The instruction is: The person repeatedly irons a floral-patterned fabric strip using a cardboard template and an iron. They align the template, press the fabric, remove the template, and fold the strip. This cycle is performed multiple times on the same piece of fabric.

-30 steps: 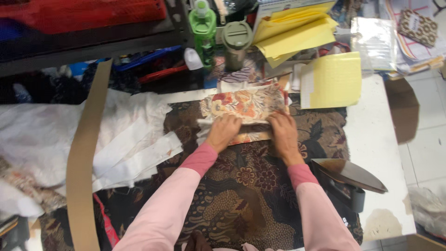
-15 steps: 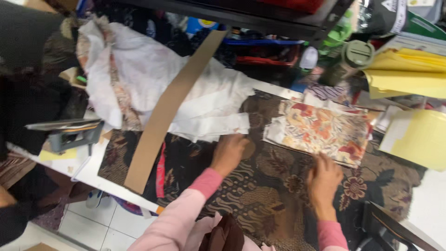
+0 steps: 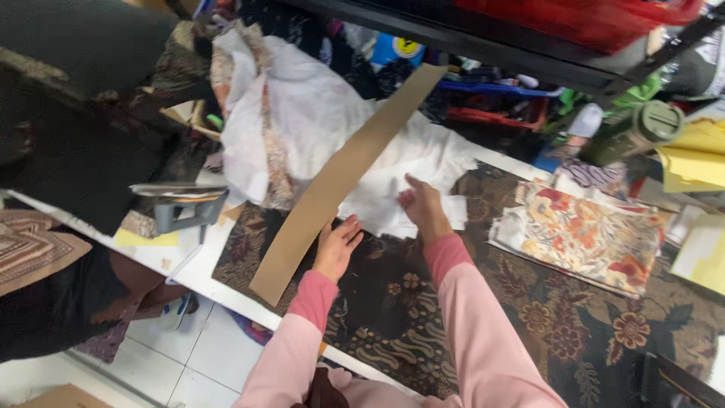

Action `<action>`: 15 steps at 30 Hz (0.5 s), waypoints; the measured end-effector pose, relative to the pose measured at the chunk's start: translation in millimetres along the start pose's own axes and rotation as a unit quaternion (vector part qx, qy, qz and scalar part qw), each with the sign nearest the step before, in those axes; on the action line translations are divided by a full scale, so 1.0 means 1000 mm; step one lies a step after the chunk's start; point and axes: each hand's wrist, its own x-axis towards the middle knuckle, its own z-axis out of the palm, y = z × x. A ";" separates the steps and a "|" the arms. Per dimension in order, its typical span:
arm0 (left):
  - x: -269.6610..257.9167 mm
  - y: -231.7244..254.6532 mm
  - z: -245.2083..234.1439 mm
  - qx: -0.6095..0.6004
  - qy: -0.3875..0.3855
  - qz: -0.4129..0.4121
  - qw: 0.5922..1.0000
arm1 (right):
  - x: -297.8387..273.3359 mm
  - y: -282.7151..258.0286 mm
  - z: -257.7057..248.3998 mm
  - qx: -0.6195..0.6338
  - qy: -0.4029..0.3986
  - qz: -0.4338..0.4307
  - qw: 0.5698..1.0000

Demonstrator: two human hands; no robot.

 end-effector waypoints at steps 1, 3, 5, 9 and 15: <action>0.000 0.003 0.000 0.014 0.000 0.025 1.000 | 0.011 0.000 0.002 -0.032 0.064 -0.003 0.997; 0.003 0.011 0.002 0.021 0.014 0.054 0.998 | 0.016 -0.006 0.010 -0.096 0.192 -0.010 0.977; 0.010 0.019 0.005 0.008 0.037 0.062 0.997 | 0.002 -0.016 0.028 0.003 0.151 0.033 0.988; 0.035 0.039 0.011 -0.147 0.015 -0.144 0.978 | -0.070 -0.027 0.086 0.101 0.074 0.035 0.992; 0.072 0.072 0.028 -0.282 -0.056 -0.079 0.954 | -0.196 -0.068 0.158 0.046 -0.070 -0.134 0.987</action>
